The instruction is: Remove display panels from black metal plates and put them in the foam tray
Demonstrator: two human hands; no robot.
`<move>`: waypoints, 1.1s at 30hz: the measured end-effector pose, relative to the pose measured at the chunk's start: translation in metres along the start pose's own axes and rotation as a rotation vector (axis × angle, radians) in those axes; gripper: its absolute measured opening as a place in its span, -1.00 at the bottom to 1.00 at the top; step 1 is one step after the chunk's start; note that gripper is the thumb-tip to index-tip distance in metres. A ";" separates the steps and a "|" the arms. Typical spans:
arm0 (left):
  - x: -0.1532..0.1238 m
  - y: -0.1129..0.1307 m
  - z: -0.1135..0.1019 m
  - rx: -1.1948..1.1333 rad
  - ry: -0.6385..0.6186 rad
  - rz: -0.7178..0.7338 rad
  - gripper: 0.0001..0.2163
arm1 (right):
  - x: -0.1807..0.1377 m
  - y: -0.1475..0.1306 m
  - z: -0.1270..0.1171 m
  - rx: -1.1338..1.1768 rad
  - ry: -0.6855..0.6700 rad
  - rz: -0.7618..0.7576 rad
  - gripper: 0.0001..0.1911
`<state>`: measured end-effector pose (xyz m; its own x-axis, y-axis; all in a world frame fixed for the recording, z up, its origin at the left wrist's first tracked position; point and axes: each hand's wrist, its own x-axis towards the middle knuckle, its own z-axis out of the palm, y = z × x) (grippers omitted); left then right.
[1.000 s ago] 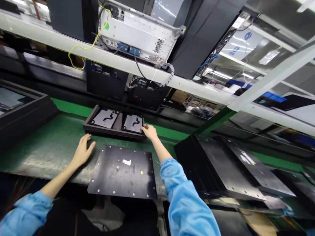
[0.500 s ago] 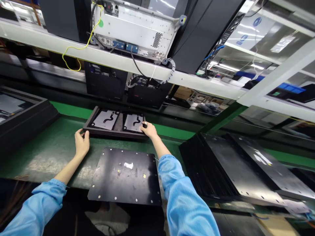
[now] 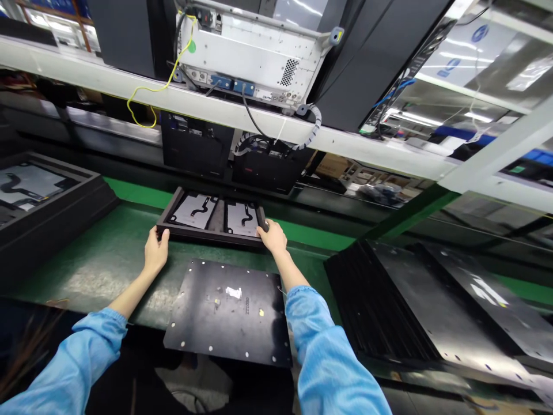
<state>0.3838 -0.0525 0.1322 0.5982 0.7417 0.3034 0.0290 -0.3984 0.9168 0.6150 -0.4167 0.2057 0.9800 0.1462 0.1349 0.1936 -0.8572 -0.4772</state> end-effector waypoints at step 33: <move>0.016 -0.011 0.010 0.286 0.019 0.081 -0.16 | -0.026 -0.011 -0.015 -0.164 -0.207 0.217 -0.34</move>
<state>0.4011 -0.0413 0.1244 0.5930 0.7102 0.3794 0.2081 -0.5903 0.7799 0.5871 -0.4183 0.2211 0.9894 0.0347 -0.1413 -0.0136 -0.9450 -0.3269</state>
